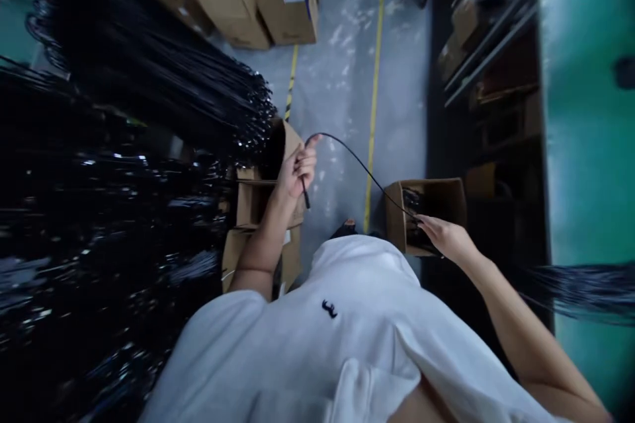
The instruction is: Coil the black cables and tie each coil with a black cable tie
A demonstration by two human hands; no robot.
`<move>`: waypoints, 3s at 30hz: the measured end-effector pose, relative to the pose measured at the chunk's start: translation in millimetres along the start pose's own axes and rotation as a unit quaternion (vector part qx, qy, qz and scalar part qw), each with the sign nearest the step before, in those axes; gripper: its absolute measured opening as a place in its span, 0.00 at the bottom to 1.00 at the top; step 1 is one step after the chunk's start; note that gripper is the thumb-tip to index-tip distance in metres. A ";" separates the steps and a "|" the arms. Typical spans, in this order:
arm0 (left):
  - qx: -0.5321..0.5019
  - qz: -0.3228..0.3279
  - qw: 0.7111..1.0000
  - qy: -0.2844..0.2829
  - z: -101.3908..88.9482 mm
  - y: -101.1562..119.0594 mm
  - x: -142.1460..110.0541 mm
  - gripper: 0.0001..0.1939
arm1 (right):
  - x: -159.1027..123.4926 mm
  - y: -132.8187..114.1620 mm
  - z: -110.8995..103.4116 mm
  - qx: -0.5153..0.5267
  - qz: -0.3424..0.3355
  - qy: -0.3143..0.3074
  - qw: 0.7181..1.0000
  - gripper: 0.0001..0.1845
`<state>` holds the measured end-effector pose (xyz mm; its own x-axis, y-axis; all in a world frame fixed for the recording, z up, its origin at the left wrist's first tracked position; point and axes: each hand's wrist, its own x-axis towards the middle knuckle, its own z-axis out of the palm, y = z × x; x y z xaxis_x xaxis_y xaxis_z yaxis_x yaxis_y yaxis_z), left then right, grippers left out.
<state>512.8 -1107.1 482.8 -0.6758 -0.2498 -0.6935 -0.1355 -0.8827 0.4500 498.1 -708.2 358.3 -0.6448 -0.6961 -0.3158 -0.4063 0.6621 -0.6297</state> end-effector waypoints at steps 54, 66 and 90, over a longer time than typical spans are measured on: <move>0.213 -0.385 0.796 -0.415 312.1 -134.6 125.8 0.20 | -175.9 -129.4 26.4 -0.223 0.505 0.482 0.681 0.20; 0.553 -0.400 0.320 -0.657 307.3 -187.4 141.9 0.19 | -5.1 -97.7 -163.8 0.134 0.261 0.370 0.881 0.21; 0.378 -0.377 0.697 -0.478 388.8 -224.9 115.7 0.15 | -143.0 77.6 -25.5 0.119 0.510 0.335 0.783 0.24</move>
<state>183.4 -782.7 520.1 -0.3312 0.8704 -0.3643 -0.8123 -0.0665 0.5794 542.3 -550.2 372.7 -0.7825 0.5163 -0.3480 0.6226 0.6527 -0.4318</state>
